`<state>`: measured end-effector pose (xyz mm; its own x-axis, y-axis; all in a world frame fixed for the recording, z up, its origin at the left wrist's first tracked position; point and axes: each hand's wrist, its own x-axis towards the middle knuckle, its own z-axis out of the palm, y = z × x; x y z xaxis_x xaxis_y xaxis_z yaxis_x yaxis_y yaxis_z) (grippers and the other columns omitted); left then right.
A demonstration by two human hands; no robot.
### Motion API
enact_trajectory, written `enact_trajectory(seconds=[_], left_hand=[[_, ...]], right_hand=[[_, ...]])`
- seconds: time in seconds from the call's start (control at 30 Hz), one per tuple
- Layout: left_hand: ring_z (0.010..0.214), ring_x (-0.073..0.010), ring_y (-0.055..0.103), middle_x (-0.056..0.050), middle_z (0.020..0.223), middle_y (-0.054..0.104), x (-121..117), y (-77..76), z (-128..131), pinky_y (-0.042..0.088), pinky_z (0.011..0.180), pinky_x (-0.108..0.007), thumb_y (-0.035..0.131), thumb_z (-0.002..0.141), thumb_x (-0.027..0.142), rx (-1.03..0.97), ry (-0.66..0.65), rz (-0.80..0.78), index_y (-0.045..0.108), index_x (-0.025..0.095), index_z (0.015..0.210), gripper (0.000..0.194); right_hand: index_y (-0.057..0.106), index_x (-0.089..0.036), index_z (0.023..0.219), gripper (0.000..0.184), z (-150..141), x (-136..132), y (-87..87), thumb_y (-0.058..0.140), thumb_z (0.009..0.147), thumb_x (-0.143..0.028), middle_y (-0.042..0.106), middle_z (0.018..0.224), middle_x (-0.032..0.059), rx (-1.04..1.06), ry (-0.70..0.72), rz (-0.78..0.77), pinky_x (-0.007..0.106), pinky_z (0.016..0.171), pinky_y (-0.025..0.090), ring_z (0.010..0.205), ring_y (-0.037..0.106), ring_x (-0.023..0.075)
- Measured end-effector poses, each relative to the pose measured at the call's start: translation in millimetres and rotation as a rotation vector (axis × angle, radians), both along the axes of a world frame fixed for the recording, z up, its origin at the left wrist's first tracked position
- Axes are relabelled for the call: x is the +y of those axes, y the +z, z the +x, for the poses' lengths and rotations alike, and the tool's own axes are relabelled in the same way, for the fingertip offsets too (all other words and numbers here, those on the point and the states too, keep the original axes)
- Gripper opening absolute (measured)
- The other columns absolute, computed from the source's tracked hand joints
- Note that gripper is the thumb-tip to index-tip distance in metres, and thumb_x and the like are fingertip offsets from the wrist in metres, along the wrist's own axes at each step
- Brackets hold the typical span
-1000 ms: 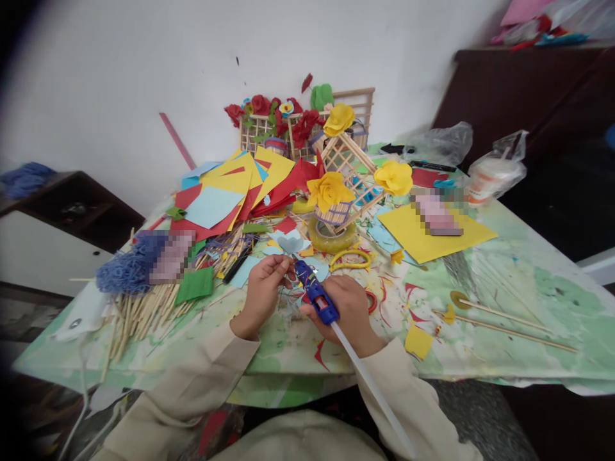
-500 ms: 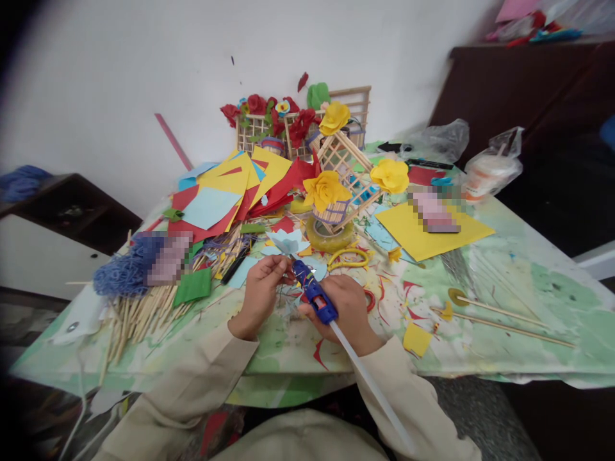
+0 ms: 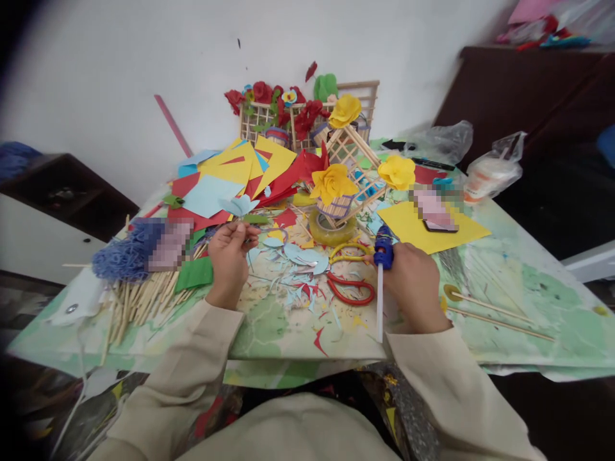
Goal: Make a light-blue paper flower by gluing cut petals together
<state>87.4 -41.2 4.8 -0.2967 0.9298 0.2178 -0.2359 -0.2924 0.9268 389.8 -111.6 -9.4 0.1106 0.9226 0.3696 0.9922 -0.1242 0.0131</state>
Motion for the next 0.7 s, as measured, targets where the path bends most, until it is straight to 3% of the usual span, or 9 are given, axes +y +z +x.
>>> enact_trajectory(seconds=[0.13, 0.33, 0.47, 0.57, 0.7], left_hand=[[0.056, -0.0068, 0.058, -0.001, 0.069, 0.066, 0, 0.4, -1, 0.045, 0.054, -0.017, 0.066, 0.074, 0.033, -0.079, -0.028, 0.003, 0.060, 0.016, 0.080, 0.019], [0.053, -0.0051, 0.054, -0.001, 0.065, 0.064, -2, 0.3, 0, 0.042, 0.049, -0.014, 0.070, 0.070, 0.026, -0.283, -0.208, -0.104, 0.061, 0.013, 0.078, 0.017], [0.052, -0.0051, 0.054, -0.001, 0.064, 0.064, -4, 1.7, 1, 0.041, 0.047, -0.014, 0.070, 0.070, 0.025, -0.317, -0.248, -0.141, 0.062, 0.013, 0.079, 0.017], [0.051, -0.0048, 0.053, -0.001, 0.064, 0.064, -6, 3.3, 2, 0.040, 0.046, -0.013, 0.070, 0.070, 0.024, -0.330, -0.269, -0.141, 0.061, 0.013, 0.076, 0.016], [0.050, -0.0048, 0.052, -0.001, 0.064, 0.064, -8, 4.7, 3, 0.040, 0.045, -0.014, 0.069, 0.072, 0.023, -0.325, -0.307, -0.129, 0.060, 0.013, 0.073, 0.013]], right_hand=[[0.056, -0.015, 0.072, 0.025, 10, 8, -5.5, 0.054, 0.078, -0.038, 0.059, 0.071, 0.0130, -0.107, 0.034, -0.073, 0.032, 0.055, 0.024, 0.064, 0.052, 0.0215], [0.055, -0.015, 0.072, 0.006, 14, 7, -8.8, 0.052, 0.073, -0.020, 0.058, 0.073, 0.0114, -0.140, 0.095, -0.140, 0.032, 0.061, 0.030, 0.072, 0.052, 0.0225], [0.056, -0.016, 0.078, 0.010, 17, 2, -7.8, 0.054, 0.074, -0.024, 0.059, 0.081, 0.0113, -0.103, 0.180, -0.198, 0.032, 0.068, 0.035, 0.081, 0.053, 0.0243], [0.056, -0.016, 0.080, 0.017, 16, 2, -9.1, 0.056, 0.074, -0.032, 0.059, 0.081, 0.0104, -0.010, 0.264, -0.261, 0.032, 0.069, 0.037, 0.080, 0.053, 0.0241], [0.056, -0.016, 0.080, 0.014, 16, 9, -10.1, 0.054, 0.074, -0.029, 0.059, 0.081, 0.0094, 0.049, 0.357, -0.357, 0.031, 0.067, 0.039, 0.076, 0.054, 0.0222]])
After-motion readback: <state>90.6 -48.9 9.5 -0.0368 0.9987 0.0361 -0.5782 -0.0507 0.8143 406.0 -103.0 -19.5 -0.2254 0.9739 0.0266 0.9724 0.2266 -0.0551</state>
